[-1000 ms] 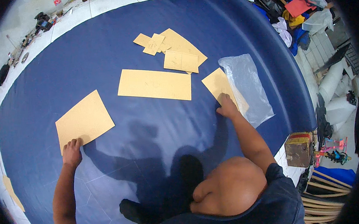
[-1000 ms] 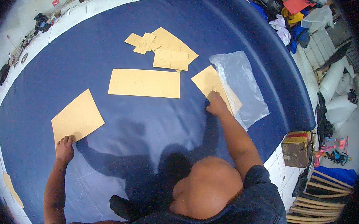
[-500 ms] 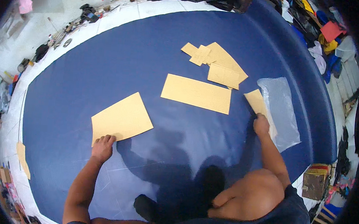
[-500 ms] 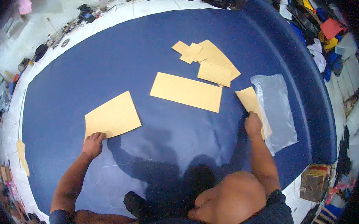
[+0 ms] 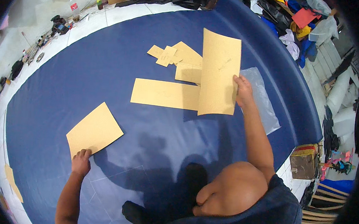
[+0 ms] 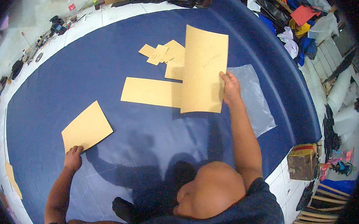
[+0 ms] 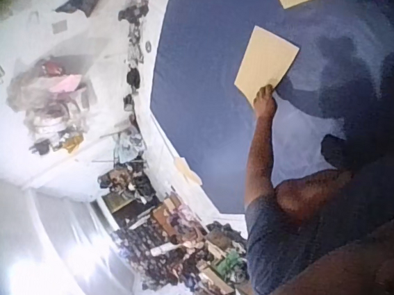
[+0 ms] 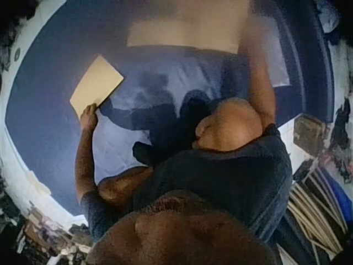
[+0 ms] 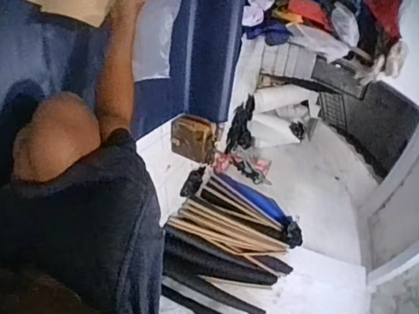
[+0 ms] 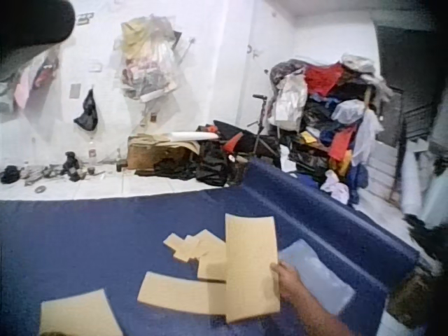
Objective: The person traces the outlines of rectangular paper templates onto a large blue sheet of material using a writing tool.
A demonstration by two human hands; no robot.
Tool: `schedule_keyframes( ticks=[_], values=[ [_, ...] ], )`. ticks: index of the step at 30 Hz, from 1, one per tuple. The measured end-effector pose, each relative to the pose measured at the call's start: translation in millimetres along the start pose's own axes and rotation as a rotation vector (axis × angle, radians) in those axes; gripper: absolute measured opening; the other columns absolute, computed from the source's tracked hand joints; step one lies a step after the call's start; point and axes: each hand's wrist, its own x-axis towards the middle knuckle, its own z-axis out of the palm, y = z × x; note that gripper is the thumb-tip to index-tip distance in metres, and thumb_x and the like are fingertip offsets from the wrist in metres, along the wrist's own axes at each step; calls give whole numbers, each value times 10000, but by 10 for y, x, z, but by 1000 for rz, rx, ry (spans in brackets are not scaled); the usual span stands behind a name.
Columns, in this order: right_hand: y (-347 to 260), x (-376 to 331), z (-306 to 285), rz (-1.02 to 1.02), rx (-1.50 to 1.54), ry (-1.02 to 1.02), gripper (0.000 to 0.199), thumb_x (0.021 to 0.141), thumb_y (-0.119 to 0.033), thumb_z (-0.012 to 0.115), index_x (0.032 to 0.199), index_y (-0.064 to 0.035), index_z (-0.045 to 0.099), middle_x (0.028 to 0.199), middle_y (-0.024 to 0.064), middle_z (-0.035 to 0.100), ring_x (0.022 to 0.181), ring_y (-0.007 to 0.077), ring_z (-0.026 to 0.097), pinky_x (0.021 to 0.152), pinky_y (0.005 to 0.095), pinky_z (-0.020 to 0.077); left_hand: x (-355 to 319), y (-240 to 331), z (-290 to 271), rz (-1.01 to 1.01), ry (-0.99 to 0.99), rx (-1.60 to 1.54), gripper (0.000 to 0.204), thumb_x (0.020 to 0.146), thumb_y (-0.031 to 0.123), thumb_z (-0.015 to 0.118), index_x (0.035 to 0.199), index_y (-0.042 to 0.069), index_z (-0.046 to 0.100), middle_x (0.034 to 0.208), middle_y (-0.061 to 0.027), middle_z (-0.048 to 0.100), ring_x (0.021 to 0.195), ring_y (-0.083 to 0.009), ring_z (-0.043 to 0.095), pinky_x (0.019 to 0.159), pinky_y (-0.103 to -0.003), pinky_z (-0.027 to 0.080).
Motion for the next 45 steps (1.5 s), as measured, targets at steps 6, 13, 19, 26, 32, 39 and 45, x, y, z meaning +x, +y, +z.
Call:
schedule_keyframes(
  ticks=[6,13,19,26,32,39,45],
  values=[
    [192,-41,194,82,-30,-24,273,1006,-146,612,1213,31,635,1123,116,716,983,200,699,883,357,560,-64,12,-28,-32,-31,-43,472,803,26,623,1258,144,579,1251,-95,615,1147,-326,612,941,-471,520],
    [332,-87,293,145,-66,-71,281,1015,-162,605,1210,38,634,1108,107,714,971,186,697,867,342,559,-105,-14,-108,23,126,-88,400,843,19,598,1232,113,605,1180,-122,647,1101,-345,629,913,-481,528],
    [447,-165,513,149,-179,-107,311,1013,-183,610,1220,47,638,1084,103,716,939,171,693,841,323,552,81,312,-750,-139,427,-299,250,953,43,551,1194,34,618,1133,-189,654,1068,-380,635,901,-453,524],
    [664,-536,1095,215,-230,-255,313,1014,-172,610,1217,62,652,1113,103,719,951,160,684,850,301,540,102,302,-319,-414,635,-1099,225,1043,135,512,1196,-5,598,997,-93,667,890,-196,622,812,-331,498],
    [996,-873,1631,150,-571,-295,347,1016,-196,617,1222,80,655,1076,117,735,948,165,681,864,307,528,-322,309,450,-743,248,-1471,214,1028,145,544,1212,36,549,825,-37,625,648,-110,545,560,-298,450],
    [1744,-1324,1798,40,-825,-511,453,951,-157,675,1359,21,588,1128,186,734,1002,254,715,888,359,548,-466,378,556,-825,-82,-1448,253,1019,135,553,1231,-3,546,848,-76,663,650,-115,572,563,-291,458],
    [1941,-1427,1773,116,-819,-512,521,909,-85,672,1405,14,550,1166,182,722,989,263,725,866,368,566,-426,353,661,-703,-102,-1446,273,1020,161,577,1247,13,546,830,-66,651,639,-124,556,552,-312,450]
  ],
)
